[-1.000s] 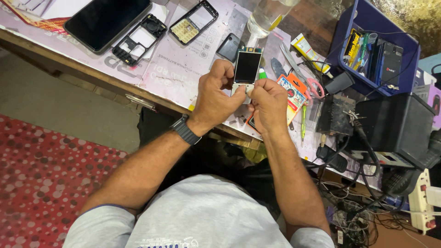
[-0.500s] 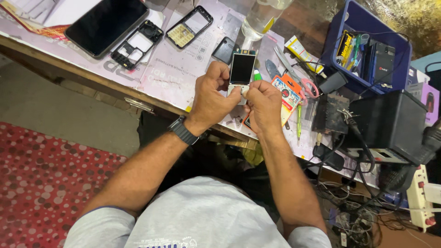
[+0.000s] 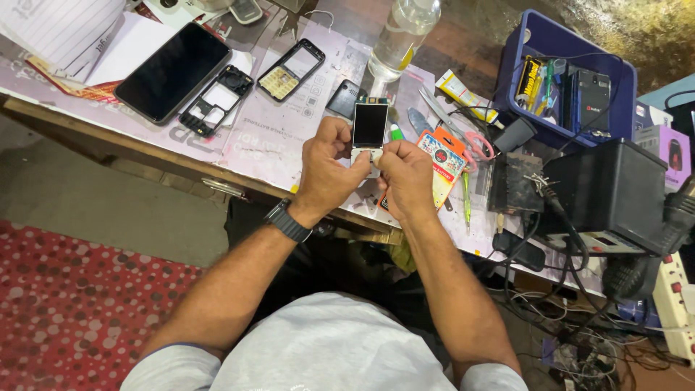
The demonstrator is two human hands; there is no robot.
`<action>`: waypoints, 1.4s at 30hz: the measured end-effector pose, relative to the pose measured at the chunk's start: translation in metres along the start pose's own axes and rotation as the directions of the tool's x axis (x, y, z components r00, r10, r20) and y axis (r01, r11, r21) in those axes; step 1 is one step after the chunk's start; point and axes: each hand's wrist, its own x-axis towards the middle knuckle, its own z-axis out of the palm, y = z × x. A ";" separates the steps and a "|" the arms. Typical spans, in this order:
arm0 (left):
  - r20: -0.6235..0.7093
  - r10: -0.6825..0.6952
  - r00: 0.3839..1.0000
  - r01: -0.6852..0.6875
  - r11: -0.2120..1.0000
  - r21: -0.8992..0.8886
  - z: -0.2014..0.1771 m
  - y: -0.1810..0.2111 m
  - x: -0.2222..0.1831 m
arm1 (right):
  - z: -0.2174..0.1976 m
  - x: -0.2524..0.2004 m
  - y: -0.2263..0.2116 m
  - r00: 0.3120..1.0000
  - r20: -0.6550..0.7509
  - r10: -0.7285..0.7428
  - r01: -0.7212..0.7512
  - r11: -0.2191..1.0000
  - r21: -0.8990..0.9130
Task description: The person places a battery into a mobile phone, turns the phone over, and presses buttons on the front keypad.
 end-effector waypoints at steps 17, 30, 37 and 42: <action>0.018 -0.004 1.000 0.004 1.000 -0.004 0.000 0.003 0.002 | 0.003 -0.002 -0.003 1.000 -0.006 0.016 -0.016 1.000 0.012; 0.013 0.001 1.000 -0.001 0.999 0.043 0.000 0.002 0.003 | 0.003 -0.001 -0.002 1.000 -0.013 0.027 -0.026 1.000 0.013; 0.015 -0.018 1.000 0.018 0.999 0.050 0.000 0.002 0.003 | 0.004 -0.001 -0.003 1.000 -0.014 0.012 -0.012 1.000 0.008; 0.026 -0.011 1.000 0.011 1.000 0.018 -0.001 0.002 0.004 | 0.003 0.000 -0.002 1.000 -0.001 0.005 -0.005 1.000 0.014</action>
